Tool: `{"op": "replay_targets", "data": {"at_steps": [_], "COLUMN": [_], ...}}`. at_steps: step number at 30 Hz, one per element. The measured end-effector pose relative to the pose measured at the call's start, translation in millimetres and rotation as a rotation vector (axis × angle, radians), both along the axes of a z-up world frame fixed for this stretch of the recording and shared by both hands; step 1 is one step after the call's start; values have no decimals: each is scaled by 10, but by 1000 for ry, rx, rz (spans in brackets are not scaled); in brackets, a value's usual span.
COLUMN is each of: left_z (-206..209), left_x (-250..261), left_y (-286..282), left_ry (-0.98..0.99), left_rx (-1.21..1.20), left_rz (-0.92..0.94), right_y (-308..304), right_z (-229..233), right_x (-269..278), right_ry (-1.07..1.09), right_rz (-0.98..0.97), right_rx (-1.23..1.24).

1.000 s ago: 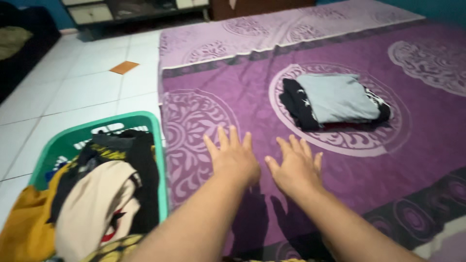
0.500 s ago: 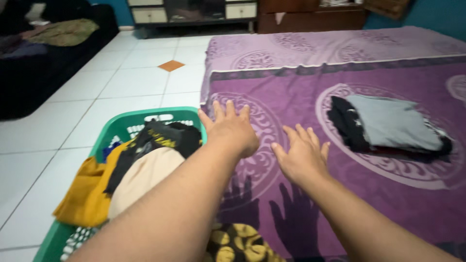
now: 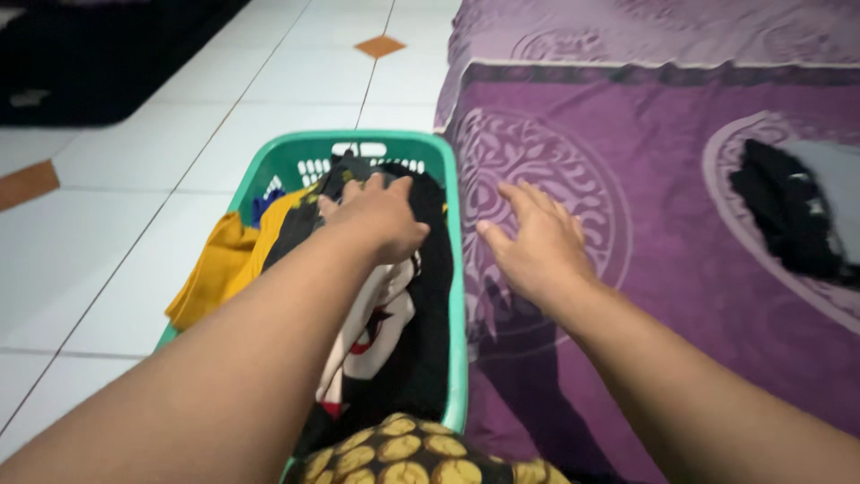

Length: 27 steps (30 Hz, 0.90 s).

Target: The person folds a black t-shirt and a gray hoodie on a bed, smoothing and aligning each piece before stacking them. They then reach into a green laundry basket and pull out additional garments to continue folding.

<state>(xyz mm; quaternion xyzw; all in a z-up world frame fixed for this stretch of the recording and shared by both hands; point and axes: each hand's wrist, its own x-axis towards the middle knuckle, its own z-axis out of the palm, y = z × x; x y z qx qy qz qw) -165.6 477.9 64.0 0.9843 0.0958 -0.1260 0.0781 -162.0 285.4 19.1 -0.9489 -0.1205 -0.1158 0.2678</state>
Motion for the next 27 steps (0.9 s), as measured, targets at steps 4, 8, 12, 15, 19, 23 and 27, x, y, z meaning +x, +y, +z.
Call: {"op": "replay_targets", "data": {"at_steps": [4,8,12,15,19,23,27], "left_z": [-335,-570,-697,-798,-903,-1009,-1049], "left_x": [-73,-140,-117,-51,63,112,173], "left_y": [253,376,387,367,433,492,584], "left_ry": [45,97,132,-5,-232,-339,-478], "left_rx": [-32,-78,-114,-123,-103,-113,-267], "left_rz": [116,202,251,295,324,349,452], "right_y": [225,408,487,512,497,486,478], "right_z": [-208,-326,-394,-446,-492,-495,-473], "right_x": [-49,-94,-85,-49,-34,-63,-124], "right_ry": [-16,24,12,6,45,83,60], "right_rz": [83,135,224,263,271,259,259], "right_rx": [29,28,24,12,14,24,122]}}
